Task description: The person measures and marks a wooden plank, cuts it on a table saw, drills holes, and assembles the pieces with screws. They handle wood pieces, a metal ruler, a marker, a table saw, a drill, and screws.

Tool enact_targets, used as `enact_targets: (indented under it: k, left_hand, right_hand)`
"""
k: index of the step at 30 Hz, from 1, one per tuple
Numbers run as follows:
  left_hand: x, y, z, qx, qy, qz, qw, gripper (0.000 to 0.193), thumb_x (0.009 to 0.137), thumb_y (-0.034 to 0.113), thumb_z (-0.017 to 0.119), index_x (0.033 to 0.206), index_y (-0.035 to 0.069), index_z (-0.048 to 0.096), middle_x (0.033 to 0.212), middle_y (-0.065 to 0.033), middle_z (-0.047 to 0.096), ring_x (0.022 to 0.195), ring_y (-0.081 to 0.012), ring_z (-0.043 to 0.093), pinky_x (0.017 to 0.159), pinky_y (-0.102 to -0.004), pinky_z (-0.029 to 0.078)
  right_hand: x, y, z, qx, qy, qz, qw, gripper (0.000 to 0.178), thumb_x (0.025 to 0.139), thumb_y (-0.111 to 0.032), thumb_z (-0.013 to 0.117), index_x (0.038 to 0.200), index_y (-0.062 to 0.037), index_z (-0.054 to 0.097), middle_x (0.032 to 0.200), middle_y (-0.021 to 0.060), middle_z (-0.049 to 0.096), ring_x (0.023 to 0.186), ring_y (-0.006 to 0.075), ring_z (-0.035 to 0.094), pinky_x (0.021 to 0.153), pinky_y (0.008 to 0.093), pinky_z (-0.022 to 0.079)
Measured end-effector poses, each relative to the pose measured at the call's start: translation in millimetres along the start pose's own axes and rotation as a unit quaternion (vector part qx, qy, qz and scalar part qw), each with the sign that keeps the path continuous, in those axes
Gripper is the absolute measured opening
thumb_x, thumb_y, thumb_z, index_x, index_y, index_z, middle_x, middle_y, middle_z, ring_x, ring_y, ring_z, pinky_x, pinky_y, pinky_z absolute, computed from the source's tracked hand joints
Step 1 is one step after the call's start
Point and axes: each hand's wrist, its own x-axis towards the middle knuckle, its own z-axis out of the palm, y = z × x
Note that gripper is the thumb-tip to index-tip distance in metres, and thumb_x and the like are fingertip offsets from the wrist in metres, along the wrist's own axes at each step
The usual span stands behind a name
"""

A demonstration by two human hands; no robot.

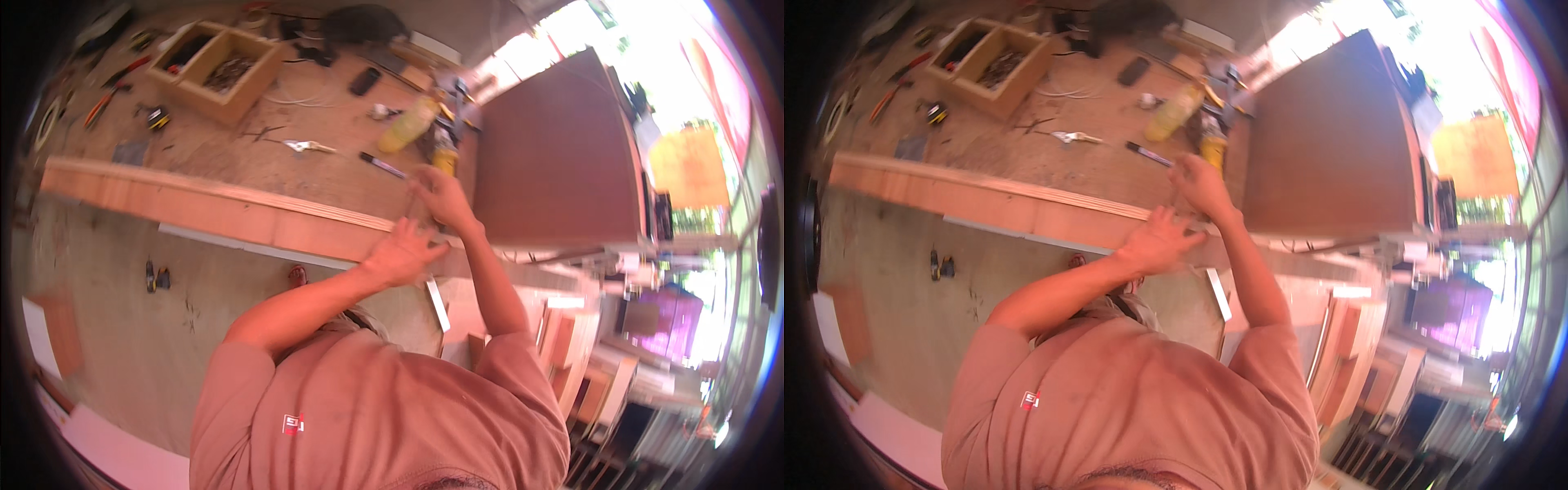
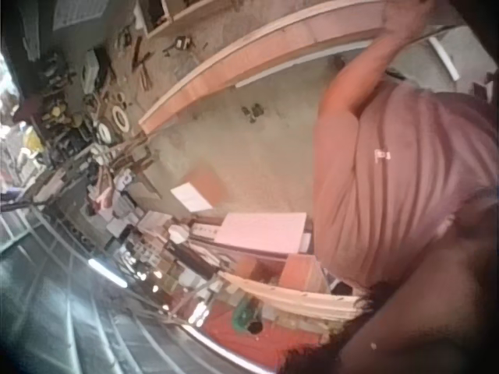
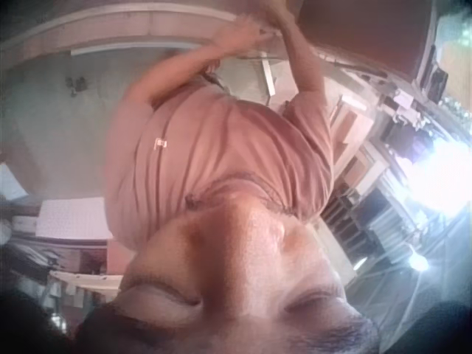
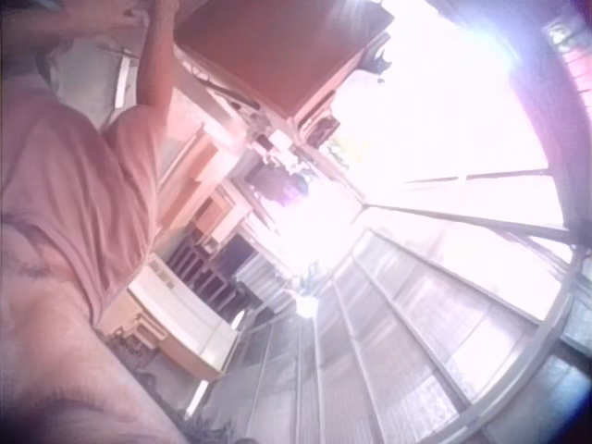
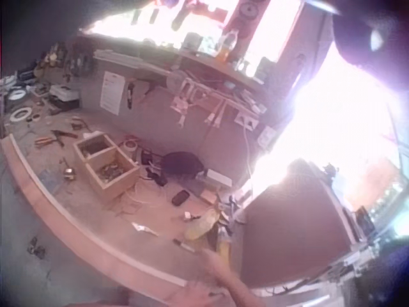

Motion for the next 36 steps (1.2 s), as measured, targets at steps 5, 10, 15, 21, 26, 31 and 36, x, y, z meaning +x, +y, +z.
enact_targets:
  k: [5, 10, 15, 21, 26, 31, 36]
  left_hand:
    - [0.1, 2.2, -3.3, 0.012, 0.03, 0.003, 0.999, 0.074, 0.085, 0.052, 0.08, 0.144, 0.015, 0.056, 0.148, -0.0151, 0.054, 0.126, -0.0405, 0.054, 0.107, -0.0546, 0.041]
    - [4.5, 5.1, -9.4, 0.012, -0.009, -0.015, 1.0, 0.084, 0.082, 0.054, 0.083, 0.148, 0.013, 0.05, 0.147, -0.0138, 0.055, 0.128, -0.0381, 0.054, 0.107, -0.0526, 0.041]
    - [7.2, 8.7, -19.9, 0.011, -0.033, -0.016, 0.999, 0.09, 0.08, 0.059, 0.083, 0.149, 0.011, 0.049, 0.147, -0.0146, 0.055, 0.133, -0.0361, 0.052, 0.108, -0.0524, 0.039]
    - [8.3, 8.3, -23.5, -0.012, 0.012, -0.007, 1.0, 0.089, 0.088, 0.071, 0.07, 0.148, 0.008, 0.054, 0.151, -0.0173, 0.052, 0.138, -0.0391, 0.047, 0.113, -0.0547, 0.036]
    - [-4.6, 29.4, -13.2, 0.021, 0.072, 0.005, 0.997, 0.088, 0.094, 0.075, 0.059, 0.147, 0.005, 0.054, 0.155, -0.0202, 0.047, 0.141, -0.0417, 0.043, 0.118, -0.0586, 0.032]
    - [-34.8, 86.6, 6.7, 0.015, 0.141, 0.007, 0.99, 0.082, 0.092, 0.066, 0.069, 0.145, 0.005, 0.055, 0.151, -0.0186, 0.051, 0.14, -0.0398, 0.045, 0.118, -0.0565, 0.033]
    - [-77.7, 173.1, 38.5, -0.043, 0.017, 0.013, 0.999, 0.085, 0.083, 0.062, 0.08, 0.142, 0.006, 0.057, 0.141, -0.0157, 0.06, 0.13, -0.0366, 0.057, 0.109, -0.0509, 0.044]
  right_hand:
    - [-180.3, 4.6, -26.3, 0.176, 0.537, 0.247, 0.787, 0.038, 0.104, -0.024, 0.07, 0.135, -0.0056, 0.06, 0.113, 0.0097, 0.066, 0.11, 0.0237, 0.068, 0.094, 0.0399, 0.057]
    - [-248.6, -12.8, 53.9, 0.515, 0.485, 0.416, 0.572, 0.054, 0.105, -0.031, 0.068, 0.144, -0.0015, 0.046, 0.13, 0.0161, 0.057, 0.124, 0.0314, 0.06, 0.104, 0.0513, 0.055]
    - [-206.2, -23.9, 72.8, 0.68, 0.398, 0.274, 0.551, 0.049, 0.104, -0.029, 0.071, 0.14, -0.0054, 0.049, 0.141, 0.0137, 0.057, 0.126, 0.0276, 0.059, 0.103, 0.0524, 0.054]
    - [-187.6, -25.3, 72.2, 0.672, 0.443, 0.236, 0.545, 0.043, 0.101, -0.018, 0.075, 0.135, -0.009, 0.051, 0.131, 0.0064, 0.062, 0.119, 0.0229, 0.063, 0.095, 0.0483, 0.056]
    - [-224.5, -27.7, 82.1, 0.683, 0.461, 0.211, 0.526, 0.04, 0.1, -0.016, 0.075, 0.134, -0.0103, 0.053, 0.133, 0.0053, 0.063, 0.12, 0.0217, 0.064, 0.092, 0.0446, 0.059]
    - [-309.6, -18.1, 89.6, 0.677, 0.472, 0.209, 0.524, 0.04, 0.101, -0.019, 0.075, 0.135, -0.0106, 0.055, 0.131, 0.0032, 0.065, 0.118, 0.0196, 0.065, 0.095, 0.0433, 0.057]
    - [-428.3, 14.1, 89.4, 0.652, 0.499, 0.2, 0.535, 0.04, 0.101, -0.019, 0.075, 0.135, -0.0083, 0.055, 0.131, 0.0046, 0.065, 0.116, 0.0172, 0.065, 0.095, 0.0418, 0.058]
